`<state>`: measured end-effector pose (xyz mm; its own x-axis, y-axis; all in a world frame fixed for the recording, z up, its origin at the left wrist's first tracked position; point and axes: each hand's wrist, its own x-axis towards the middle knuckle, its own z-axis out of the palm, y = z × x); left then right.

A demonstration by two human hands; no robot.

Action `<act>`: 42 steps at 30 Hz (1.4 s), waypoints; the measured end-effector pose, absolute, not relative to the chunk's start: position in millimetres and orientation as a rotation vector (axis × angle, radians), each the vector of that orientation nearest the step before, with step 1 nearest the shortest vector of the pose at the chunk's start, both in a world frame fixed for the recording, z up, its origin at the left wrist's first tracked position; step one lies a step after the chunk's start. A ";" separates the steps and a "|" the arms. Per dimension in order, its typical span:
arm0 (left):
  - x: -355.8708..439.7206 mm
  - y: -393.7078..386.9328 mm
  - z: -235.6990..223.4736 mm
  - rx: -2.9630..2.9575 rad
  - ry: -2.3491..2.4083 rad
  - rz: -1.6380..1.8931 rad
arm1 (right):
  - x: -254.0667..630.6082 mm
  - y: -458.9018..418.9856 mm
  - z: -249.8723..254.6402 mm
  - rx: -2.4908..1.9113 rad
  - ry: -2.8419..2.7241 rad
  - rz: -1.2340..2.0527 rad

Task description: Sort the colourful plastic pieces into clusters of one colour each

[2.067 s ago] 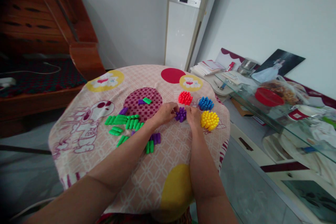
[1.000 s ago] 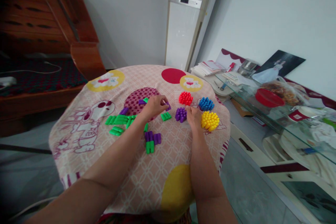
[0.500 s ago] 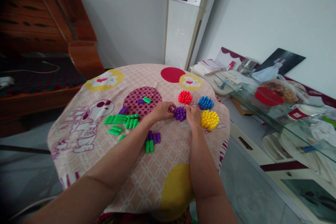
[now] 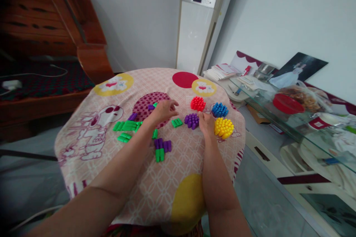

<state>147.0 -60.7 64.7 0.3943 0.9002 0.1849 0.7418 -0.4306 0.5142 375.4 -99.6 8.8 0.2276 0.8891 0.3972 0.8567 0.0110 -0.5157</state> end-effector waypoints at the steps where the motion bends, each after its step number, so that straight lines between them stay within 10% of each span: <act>1: 131.3 -56.8 69.1 2.327 1.510 0.608 | 375.5 -99.3 8.5 -1.824 -1.612 0.061; 18: -10.9 -35.5 51.9 1.813 1.616 0.173 | 374.5 -97.6 13.8 -1.906 -1.593 0.117; 42: 175.8 -71.7 48.8 2.519 0.727 0.573 | 376.3 -98.7 9.7 -1.851 -1.605 0.094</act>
